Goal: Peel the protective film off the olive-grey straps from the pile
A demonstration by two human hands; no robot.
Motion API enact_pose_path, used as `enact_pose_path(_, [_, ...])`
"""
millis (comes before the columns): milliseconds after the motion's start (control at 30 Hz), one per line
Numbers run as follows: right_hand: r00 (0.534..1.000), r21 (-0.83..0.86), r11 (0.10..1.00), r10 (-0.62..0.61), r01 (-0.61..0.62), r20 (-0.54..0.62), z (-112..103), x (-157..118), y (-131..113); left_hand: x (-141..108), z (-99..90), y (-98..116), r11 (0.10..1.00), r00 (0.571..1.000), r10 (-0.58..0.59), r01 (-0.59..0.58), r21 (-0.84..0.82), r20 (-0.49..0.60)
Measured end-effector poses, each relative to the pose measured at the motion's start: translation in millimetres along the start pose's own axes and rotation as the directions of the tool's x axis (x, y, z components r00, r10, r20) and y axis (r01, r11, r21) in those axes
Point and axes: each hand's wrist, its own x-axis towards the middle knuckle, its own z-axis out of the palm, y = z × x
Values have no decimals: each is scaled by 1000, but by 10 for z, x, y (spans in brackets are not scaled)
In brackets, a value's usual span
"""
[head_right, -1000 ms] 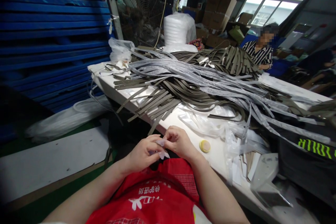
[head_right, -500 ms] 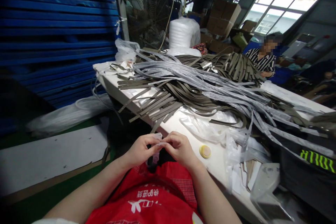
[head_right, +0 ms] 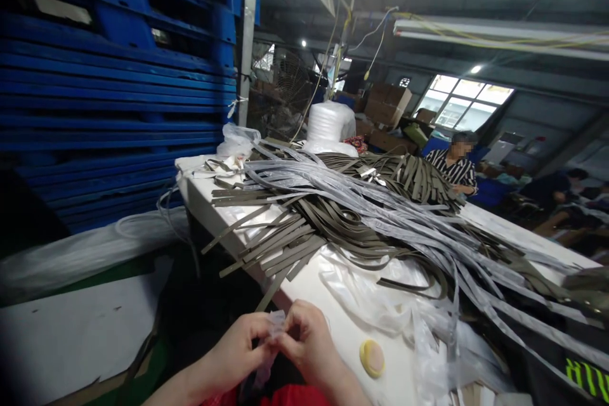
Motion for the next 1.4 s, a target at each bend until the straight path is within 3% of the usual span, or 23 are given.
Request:
enact_pose_path(100, [994,24,1000,12,-15,109,6,163,127,9,-31,-116,997,997,-71,71,19,-13])
enact_pose_path(167, [990,-66,998,27,-17,140,-92,389,243,-2,-77,-186,990,991,-131,132,50,-23])
enact_pose_path(233, [994,-288,955,92,-73,53,-271,691,422,-30,-138,-246,982,985,-169,172,76,-42])
enact_pose_path(267, [988,-431,889,148,-152,-44,-380,851,538,-47,-169,-272,979,982,-181,185,83,-50])
enact_pose_path(367, [946,-546,773,234,-322,-225,-680,1251,943,-91,-238,-340,971,974,-217,223,90,-63])
enact_pose_path(467, [914,-624,670,258,-402,-312,-810,1444,1296,-101,-254,-398,959,961,-267,272,80,-71])
enact_pose_path(600, [922,-726,571,269,-385,-278,-757,1496,1526,-71,-227,-439,950,953,-298,303,83,-61])
enact_pose_path(800, [939,-807,489,258,-330,-227,-734,1485,1550,-55,-198,-445,956,961,-273,277,94,-54])
enact_pose_path(1033, [952,-846,468,275,-257,-137,-722,1359,1555,-71,-157,-414,961,963,-261,266,82,-62])
enact_pose_path(1400, [942,-864,407,272,-297,-196,-809,1254,1585,-143,-108,-418,966,975,-218,221,133,-41])
